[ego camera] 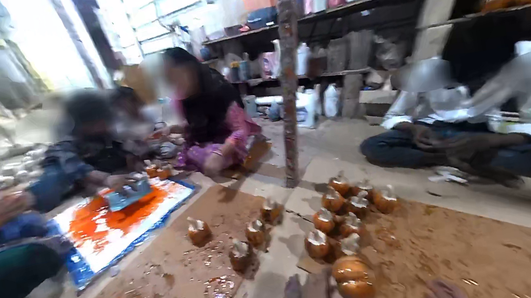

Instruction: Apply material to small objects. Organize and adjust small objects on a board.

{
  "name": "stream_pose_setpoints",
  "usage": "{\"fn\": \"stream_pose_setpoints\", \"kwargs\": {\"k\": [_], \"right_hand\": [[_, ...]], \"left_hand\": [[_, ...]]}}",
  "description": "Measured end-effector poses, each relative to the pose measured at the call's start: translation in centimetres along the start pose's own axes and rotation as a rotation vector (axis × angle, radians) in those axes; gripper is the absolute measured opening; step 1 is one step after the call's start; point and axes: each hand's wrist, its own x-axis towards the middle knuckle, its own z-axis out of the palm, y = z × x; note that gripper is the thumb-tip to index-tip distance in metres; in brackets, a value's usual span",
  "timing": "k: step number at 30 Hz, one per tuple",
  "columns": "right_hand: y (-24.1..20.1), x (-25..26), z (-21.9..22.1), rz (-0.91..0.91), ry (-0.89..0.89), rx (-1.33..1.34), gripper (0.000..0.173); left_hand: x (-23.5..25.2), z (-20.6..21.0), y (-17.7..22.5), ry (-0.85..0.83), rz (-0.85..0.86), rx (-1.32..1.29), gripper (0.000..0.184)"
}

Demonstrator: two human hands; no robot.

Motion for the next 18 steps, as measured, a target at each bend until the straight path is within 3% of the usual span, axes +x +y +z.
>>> {"fn": "stream_pose_setpoints", "kwargs": {"k": [3, 7, 11, 15, 18], "right_hand": [[-0.9, -0.4, 1.6, -0.12, 0.225, 0.021, 0.043], [-1.1, -0.5, 3.3, -0.394, 0.16, -0.219, 0.048], [-0.5, -0.7, 4.3, -0.601, 0.116, -0.368, 0.048], [0.4, -0.5, 3.5, -0.644, 0.159, -0.406, 0.044], [0.5, -0.2, 3.2, -0.609, 0.164, -0.367, 0.047]], "left_hand": [[0.2, -0.1, -0.5, 0.003, 0.012, -0.031, 0.05], [0.9, -0.5, -1.7, -0.009, 0.066, -0.075, 0.053], [0.7, -0.4, -1.4, -0.046, 0.086, 0.124, 0.052], [0.0, -0.3, -0.1, -0.102, 0.132, 0.383, 0.05], [0.2, -0.5, -0.9, -0.129, 0.255, 0.41, 0.049]]}}
